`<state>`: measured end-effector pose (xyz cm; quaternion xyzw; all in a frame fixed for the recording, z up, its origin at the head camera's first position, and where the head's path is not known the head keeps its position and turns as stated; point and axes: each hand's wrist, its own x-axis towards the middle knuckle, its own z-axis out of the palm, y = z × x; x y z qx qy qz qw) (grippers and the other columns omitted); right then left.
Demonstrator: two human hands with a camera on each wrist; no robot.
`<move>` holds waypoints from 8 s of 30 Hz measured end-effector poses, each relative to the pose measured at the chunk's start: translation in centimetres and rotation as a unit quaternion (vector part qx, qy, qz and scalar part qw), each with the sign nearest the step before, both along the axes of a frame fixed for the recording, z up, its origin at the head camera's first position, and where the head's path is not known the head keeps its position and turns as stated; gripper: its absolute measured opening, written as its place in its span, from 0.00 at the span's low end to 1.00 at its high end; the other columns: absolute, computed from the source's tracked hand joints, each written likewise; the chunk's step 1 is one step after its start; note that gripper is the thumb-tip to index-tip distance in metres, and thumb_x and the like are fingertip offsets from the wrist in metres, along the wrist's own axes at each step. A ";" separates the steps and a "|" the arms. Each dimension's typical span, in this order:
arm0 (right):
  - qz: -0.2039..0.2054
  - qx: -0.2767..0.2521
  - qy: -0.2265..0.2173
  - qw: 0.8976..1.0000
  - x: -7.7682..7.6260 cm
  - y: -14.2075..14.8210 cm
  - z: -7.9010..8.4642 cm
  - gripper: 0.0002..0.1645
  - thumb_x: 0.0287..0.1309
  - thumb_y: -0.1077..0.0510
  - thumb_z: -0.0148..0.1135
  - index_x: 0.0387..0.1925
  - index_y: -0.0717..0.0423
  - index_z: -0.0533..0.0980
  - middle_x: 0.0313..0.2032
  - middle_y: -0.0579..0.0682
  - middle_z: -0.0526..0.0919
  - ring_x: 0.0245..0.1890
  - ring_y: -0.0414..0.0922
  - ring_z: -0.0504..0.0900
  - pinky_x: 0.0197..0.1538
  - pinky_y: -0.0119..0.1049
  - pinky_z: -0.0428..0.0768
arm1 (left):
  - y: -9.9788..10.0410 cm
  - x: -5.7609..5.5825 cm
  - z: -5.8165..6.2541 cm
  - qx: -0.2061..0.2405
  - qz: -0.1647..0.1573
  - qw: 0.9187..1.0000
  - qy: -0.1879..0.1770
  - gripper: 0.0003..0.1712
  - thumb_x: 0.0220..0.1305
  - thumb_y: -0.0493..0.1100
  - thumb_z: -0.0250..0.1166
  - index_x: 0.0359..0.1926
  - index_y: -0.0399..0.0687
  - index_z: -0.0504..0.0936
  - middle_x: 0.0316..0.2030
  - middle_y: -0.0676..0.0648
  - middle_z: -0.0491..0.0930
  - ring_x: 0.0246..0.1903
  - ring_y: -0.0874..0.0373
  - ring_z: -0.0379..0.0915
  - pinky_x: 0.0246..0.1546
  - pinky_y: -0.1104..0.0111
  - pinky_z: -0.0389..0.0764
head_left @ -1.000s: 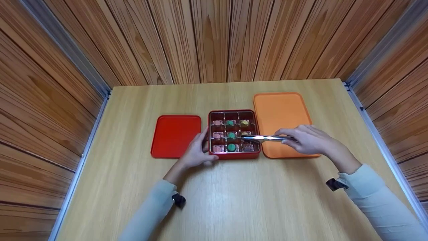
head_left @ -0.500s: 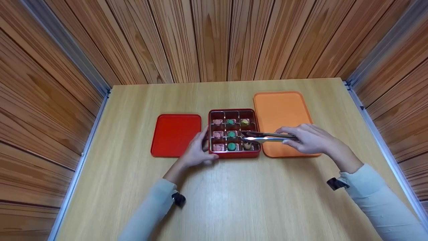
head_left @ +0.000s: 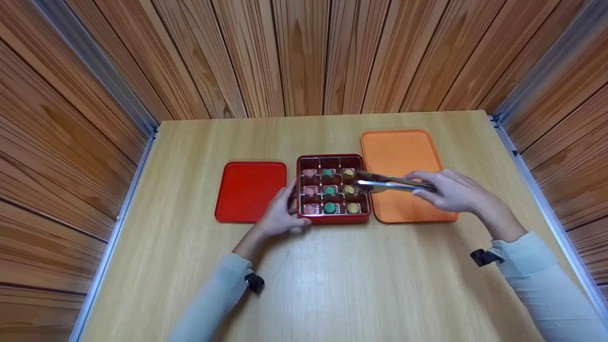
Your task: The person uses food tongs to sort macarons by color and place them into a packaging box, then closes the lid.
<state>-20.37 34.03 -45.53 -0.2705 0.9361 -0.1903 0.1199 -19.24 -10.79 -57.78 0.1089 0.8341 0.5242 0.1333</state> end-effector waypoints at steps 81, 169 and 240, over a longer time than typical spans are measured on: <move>-0.382 -0.057 -0.042 0.922 -3.5 12.1 -7.9 0.47 0.87 0.35 0.47 0.89 0.61 0.55 0.61 0.73 0.73 0.53 0.67 0.74 0.44 0.47 0.67 | -0.1 -0.1 -0.1 -0.004 0.005 1.000 -0.001 0.75 0.58 0.44 0.89 0.94 0.58 0.48 0.81 0.35 0.66 0.80 0.39 0.63 0.89 0.44 0.66; -0.363 -0.054 0.069 0.927 -6.5 6.0 -2.9 0.34 0.83 0.42 0.56 0.72 0.64 0.78 0.51 0.70 0.87 0.30 0.48 0.78 0.32 0.39 0.71 | -1.7 0.8 1.6 0.020 0.075 0.997 0.027 0.54 0.68 0.47 0.82 0.89 0.59 0.65 0.84 0.42 0.67 0.83 0.40 0.67 0.76 0.44 0.83; -0.015 -0.073 -0.001 0.997 -8.8 -26.3 -4.0 0.42 0.75 0.40 0.72 0.84 0.43 0.72 0.85 0.59 0.70 0.87 0.63 0.66 0.89 0.67 0.64 | -17.8 3.8 1.3 -0.208 0.116 0.970 0.046 0.72 0.60 0.65 0.82 0.93 0.53 0.49 0.92 0.36 0.46 0.89 0.30 0.45 0.81 0.23 0.62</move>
